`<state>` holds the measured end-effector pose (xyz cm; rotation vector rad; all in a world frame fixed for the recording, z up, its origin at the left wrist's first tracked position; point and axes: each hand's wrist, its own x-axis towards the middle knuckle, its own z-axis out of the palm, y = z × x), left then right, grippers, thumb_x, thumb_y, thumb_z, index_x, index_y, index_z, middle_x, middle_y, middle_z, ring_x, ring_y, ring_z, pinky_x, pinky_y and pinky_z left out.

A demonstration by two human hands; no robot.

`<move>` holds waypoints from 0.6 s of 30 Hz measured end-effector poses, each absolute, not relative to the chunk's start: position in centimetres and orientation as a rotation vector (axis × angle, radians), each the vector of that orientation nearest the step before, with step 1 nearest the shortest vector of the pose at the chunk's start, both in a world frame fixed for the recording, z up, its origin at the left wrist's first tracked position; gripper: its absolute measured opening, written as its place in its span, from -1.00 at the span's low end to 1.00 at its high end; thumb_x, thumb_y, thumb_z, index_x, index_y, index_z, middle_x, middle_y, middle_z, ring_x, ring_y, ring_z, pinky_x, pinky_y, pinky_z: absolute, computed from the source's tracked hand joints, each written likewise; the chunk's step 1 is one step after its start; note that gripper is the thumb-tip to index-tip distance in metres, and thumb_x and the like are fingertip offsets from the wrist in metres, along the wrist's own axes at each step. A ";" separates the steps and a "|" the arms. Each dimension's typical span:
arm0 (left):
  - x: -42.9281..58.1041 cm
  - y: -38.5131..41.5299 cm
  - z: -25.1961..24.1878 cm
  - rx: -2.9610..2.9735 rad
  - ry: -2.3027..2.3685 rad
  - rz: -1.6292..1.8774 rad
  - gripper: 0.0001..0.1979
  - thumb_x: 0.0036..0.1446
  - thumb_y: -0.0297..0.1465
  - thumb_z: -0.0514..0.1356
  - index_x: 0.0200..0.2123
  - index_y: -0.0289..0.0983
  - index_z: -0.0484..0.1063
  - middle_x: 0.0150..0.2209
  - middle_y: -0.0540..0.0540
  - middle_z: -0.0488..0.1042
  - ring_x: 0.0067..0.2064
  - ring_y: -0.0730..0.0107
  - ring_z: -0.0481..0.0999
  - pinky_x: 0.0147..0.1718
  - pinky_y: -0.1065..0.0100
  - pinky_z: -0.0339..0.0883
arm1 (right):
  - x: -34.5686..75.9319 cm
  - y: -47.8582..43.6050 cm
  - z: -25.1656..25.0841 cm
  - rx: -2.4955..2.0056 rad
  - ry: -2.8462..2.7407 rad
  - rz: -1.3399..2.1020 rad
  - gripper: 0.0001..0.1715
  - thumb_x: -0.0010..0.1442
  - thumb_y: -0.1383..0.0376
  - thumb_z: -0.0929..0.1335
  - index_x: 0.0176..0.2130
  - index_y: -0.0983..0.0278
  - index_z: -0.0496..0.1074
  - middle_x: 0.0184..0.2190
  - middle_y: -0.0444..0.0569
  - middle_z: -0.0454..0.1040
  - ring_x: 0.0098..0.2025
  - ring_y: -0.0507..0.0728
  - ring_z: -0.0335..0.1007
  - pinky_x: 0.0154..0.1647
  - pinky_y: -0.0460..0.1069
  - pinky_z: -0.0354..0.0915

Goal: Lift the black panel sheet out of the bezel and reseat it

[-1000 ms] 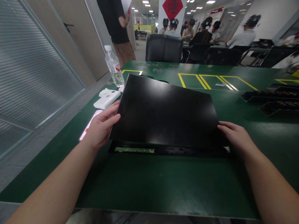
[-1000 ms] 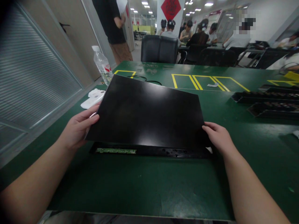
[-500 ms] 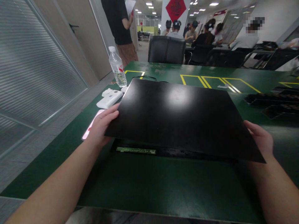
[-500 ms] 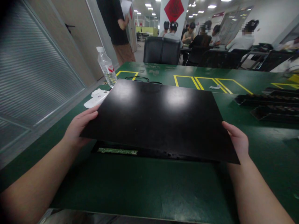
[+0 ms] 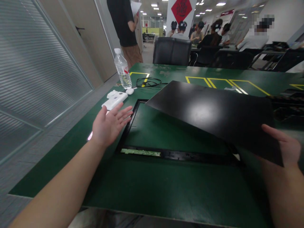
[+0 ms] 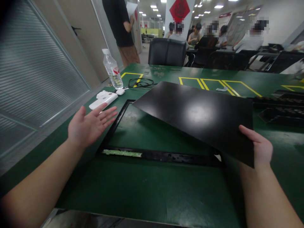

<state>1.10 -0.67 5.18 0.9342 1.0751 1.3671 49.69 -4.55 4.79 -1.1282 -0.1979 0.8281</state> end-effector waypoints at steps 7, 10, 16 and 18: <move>0.5 -0.2 4.1 1.179 1.198 1.249 -0.08 0.40 0.18 -0.19 0.55 -0.33 0.11 0.44 -0.37 0.40 0.49 -0.16 0.31 0.46 -0.19 0.11 | 47.6 -3.5 6.2 -1.059 -0.298 0.630 -0.74 0.10 0.49 0.31 -0.27 0.28 0.56 -0.13 0.07 0.63 -0.14 0.18 0.63 -0.09 0.22 0.70; 0.3 -0.1 3.0 1.581 1.425 1.134 -0.14 0.41 0.16 -0.11 0.52 -0.27 0.19 0.45 -0.34 0.38 0.50 -0.21 0.27 0.47 -0.23 0.05 | 47.7 -2.9 6.3 -1.042 -0.238 0.561 -0.73 0.08 0.55 0.29 -0.34 0.25 0.50 -0.19 0.02 0.60 -0.14 0.15 0.62 -0.15 0.15 0.70; 0.6 -0.4 2.3 2.357 1.508 0.726 -0.26 0.40 -0.03 0.12 0.49 -0.27 0.22 0.48 -0.35 0.32 0.46 -0.23 0.30 0.43 -0.25 0.14 | 48.7 -2.1 5.9 -1.008 -0.113 0.483 -0.74 0.09 0.59 0.27 -0.39 0.26 0.41 -0.27 -0.07 0.54 -0.28 0.03 0.57 -0.32 -0.07 0.62; 0.6 -0.4 2.3 2.367 1.511 0.682 -0.27 0.42 -0.03 0.09 0.51 -0.26 0.19 0.48 -0.34 0.32 0.46 -0.20 0.30 0.42 -0.23 0.18 | 49.2 -2.1 5.8 -1.004 -0.076 0.475 -0.77 0.08 0.58 0.28 -0.40 0.30 0.41 -0.29 -0.07 0.52 -0.34 0.00 0.53 -0.37 -0.12 0.58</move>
